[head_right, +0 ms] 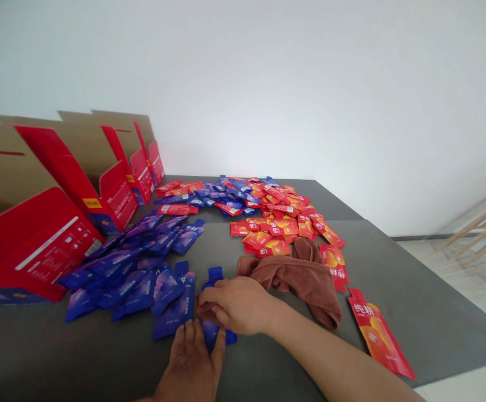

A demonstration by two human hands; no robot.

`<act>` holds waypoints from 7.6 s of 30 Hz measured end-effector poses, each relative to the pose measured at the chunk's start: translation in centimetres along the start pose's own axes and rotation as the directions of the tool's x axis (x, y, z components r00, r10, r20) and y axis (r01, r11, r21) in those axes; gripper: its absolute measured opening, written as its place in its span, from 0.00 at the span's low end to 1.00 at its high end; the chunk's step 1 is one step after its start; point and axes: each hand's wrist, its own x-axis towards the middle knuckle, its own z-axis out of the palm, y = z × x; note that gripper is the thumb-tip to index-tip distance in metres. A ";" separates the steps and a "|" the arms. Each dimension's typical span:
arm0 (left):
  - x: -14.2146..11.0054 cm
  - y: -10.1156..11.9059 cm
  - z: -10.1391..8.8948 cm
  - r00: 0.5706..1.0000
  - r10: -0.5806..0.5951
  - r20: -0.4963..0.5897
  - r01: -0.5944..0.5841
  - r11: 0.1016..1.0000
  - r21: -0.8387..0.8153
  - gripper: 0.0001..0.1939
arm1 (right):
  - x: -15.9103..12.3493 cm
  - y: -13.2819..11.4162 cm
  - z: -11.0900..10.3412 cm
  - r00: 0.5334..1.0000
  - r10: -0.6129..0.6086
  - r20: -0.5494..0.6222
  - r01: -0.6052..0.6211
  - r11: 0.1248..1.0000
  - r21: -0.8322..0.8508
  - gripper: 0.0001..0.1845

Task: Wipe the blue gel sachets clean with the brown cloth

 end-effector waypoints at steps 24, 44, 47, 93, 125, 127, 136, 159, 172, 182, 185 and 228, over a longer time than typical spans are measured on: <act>0.3 0.3 -0.5 0.996 -0.063 -0.069 0.071 0.990 0.122 0.28 | 0.9 3.3 0.9 0.968 0.223 -0.119 -0.234 0.968 -0.091 0.10; 0.4 0.5 -0.1 0.992 -0.091 -0.082 0.093 0.995 0.024 0.27 | 0.6 3.1 0.6 0.982 0.169 -0.091 -0.174 0.983 -0.061 0.10; 0.4 0.7 0.1 0.990 -0.114 -0.088 0.112 0.993 -0.021 0.24 | 0.3 2.6 0.2 0.990 0.112 -0.084 -0.117 0.992 -0.047 0.10; 0.4 1.0 0.5 0.993 -0.113 -0.043 0.107 0.988 -0.116 0.22 | -0.2 0.6 0.3 0.998 -0.050 -0.033 0.050 0.999 0.005 0.10; 0.1 1.0 0.6 0.987 -0.068 -0.142 0.074 0.997 0.032 0.21 | -0.4 0.6 0.1 0.995 -0.096 -0.027 0.096 0.995 -0.013 0.08; 0.1 1.0 0.6 0.987 -0.071 -0.143 0.076 0.997 0.033 0.22 | -0.3 0.6 0.2 0.996 -0.081 -0.038 0.080 0.997 -0.023 0.08; 0.2 1.1 1.3 0.972 -0.108 -0.208 0.117 0.993 0.031 0.23 | 0.0 4.3 0.4 0.973 0.202 -0.116 -0.213 0.973 -0.094 0.10; 0.6 1.7 1.4 0.981 -0.126 -0.149 0.127 0.992 -0.003 0.22 | -0.3 1.5 0.4 0.999 0.029 -0.032 -0.031 0.998 -0.047 0.09; 0.4 1.2 1.3 0.963 -0.138 -0.231 0.126 0.990 -0.065 0.21 | 0.0 3.7 0.0 0.953 0.294 -0.071 -0.299 0.952 -0.063 0.11; 0.5 1.5 1.6 0.976 -0.125 -0.179 0.102 0.986 -0.133 0.19 | -0.3 -0.4 0.3 1.000 -0.019 -0.012 0.018 0.998 -0.055 0.10; 0.6 1.5 1.6 0.976 -0.121 -0.183 0.110 0.991 -0.072 0.20 | -0.2 0.4 0.2 0.997 0.067 -0.030 -0.068 0.996 -0.053 0.10; 0.5 1.0 1.2 0.972 -0.103 -0.210 0.114 0.993 0.041 0.25 | -0.2 3.9 0.1 0.971 0.212 -0.106 -0.222 0.971 -0.088 0.09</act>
